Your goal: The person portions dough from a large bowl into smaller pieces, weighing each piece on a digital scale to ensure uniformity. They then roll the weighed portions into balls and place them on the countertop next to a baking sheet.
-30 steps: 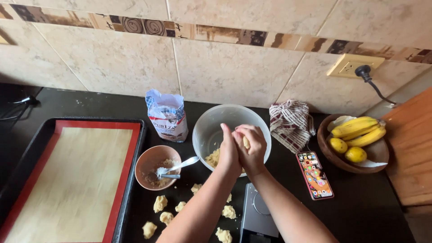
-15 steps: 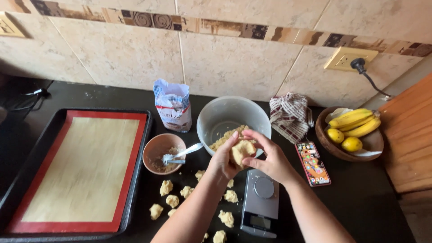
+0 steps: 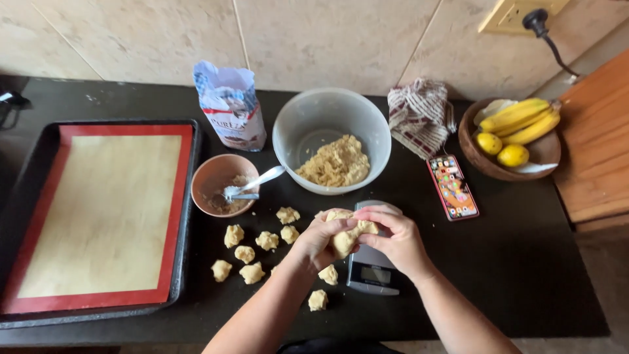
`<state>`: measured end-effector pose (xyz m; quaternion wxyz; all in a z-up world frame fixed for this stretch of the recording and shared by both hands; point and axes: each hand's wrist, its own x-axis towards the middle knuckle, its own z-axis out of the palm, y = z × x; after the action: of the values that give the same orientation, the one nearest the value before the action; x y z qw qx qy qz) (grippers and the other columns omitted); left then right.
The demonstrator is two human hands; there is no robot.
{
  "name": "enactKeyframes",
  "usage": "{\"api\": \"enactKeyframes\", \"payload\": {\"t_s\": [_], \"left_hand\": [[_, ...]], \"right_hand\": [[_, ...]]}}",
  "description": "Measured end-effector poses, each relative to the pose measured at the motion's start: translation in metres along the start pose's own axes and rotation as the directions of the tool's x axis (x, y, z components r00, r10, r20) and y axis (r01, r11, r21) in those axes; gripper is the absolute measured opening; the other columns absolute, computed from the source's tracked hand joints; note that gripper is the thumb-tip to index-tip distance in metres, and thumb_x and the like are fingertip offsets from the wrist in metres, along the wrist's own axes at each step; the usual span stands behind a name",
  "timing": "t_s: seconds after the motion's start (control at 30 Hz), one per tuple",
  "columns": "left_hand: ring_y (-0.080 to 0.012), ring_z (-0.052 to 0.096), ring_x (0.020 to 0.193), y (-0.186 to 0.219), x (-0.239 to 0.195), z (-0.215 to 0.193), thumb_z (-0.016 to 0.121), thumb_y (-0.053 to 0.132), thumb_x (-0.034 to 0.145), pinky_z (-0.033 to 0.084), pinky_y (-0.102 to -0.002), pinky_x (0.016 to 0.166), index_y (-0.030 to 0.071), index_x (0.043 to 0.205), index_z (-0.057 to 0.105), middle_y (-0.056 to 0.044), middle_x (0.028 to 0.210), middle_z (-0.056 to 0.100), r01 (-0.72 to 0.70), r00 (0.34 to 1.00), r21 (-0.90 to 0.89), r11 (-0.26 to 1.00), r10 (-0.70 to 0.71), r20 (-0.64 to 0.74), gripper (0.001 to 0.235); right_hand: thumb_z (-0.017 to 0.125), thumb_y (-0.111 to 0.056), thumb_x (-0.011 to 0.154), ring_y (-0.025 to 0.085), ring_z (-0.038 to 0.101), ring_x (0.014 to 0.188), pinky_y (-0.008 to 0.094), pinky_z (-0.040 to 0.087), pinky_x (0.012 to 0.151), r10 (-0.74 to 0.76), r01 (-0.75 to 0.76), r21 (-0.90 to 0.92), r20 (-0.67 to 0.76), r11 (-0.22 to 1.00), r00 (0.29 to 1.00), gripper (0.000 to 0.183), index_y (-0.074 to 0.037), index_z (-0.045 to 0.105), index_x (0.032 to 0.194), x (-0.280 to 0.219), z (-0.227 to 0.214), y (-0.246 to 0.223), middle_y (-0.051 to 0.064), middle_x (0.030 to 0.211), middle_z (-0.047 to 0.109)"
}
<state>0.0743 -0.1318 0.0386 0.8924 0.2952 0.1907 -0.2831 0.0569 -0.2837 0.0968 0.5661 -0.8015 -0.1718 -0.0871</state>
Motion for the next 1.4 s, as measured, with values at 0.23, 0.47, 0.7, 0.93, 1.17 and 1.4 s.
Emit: {"api": "enactKeyframes", "payload": {"t_s": [0.23,0.47,0.7,0.93,1.17,1.4], "left_hand": [[-0.0313,0.068,0.071,-0.029,0.0,-0.023,0.079,0.003,0.069,0.057,-0.052,0.06,0.002,0.102,0.057,-0.018,0.087,0.065,0.134,0.987,-0.132,0.982,-0.145,-0.073,0.04],[-0.0324,0.067,0.077,-0.03,-0.007,-0.028,0.076,0.011,0.073,0.058,-0.051,0.063,0.004,0.106,0.06,-0.021,0.095,0.064,0.128,0.991,-0.113,0.985,-0.13,-0.008,0.037],[-0.0335,0.065,0.081,-0.013,-0.016,-0.025,0.074,0.019,0.073,0.058,-0.052,0.062,0.006,0.117,0.057,-0.022,0.1,0.061,0.075,0.997,-0.079,0.994,-0.073,0.029,0.049],[-0.0278,0.067,0.079,0.023,0.027,-0.026,0.074,0.018,0.074,0.058,-0.05,0.059,0.008,0.112,0.059,-0.017,0.101,0.065,-0.104,0.994,-0.055,0.993,0.105,0.015,0.042],[-0.0321,0.066,0.076,0.038,0.078,-0.026,0.076,0.011,0.074,0.055,-0.056,0.062,0.005,0.1,0.058,-0.019,0.092,0.064,-0.099,0.994,-0.1,0.99,0.094,-0.051,0.032],[-0.0327,0.065,0.084,0.04,0.063,-0.008,0.076,0.021,0.076,0.054,-0.058,0.065,0.005,0.107,0.06,-0.023,0.101,0.064,-0.099,0.994,-0.068,0.993,0.096,-0.057,0.039]], "right_hand": [[0.077,0.001,0.067,0.012,0.059,0.083,0.025,0.053,0.074,0.447,-0.338,0.528,-0.089,0.779,0.89,0.038,0.001,0.068,0.105,-0.041,0.016,0.055,0.009,0.097,0.067],[0.077,0.0,0.068,0.019,0.065,0.088,0.029,0.053,0.08,0.513,-0.402,0.426,-0.184,0.81,0.839,0.042,-0.001,0.064,0.108,-0.037,-0.011,0.076,0.013,0.099,0.069],[0.082,-0.025,0.062,0.017,0.06,0.088,0.03,0.051,0.077,-0.149,0.112,-0.646,-0.004,0.755,0.989,0.035,-0.02,0.07,0.094,-0.034,-0.014,0.107,-0.005,0.098,0.065],[0.086,-0.027,0.057,0.024,0.059,0.094,0.035,0.051,0.082,-0.042,0.035,-0.591,0.002,0.806,0.999,0.055,-0.013,0.066,0.107,-0.035,-0.029,0.085,0.003,0.104,0.063],[0.08,-0.023,0.069,0.022,0.06,0.09,0.031,0.053,0.072,0.028,-0.06,-0.567,-0.065,0.821,0.997,0.04,-0.011,0.065,0.105,-0.038,-0.05,0.077,0.004,0.1,0.063],[0.077,-0.017,0.073,0.017,0.06,0.086,0.027,0.053,0.066,0.054,-0.115,-0.552,-0.126,0.826,0.991,0.032,-0.013,0.066,0.103,-0.04,-0.06,0.087,0.001,0.098,0.065]]}}
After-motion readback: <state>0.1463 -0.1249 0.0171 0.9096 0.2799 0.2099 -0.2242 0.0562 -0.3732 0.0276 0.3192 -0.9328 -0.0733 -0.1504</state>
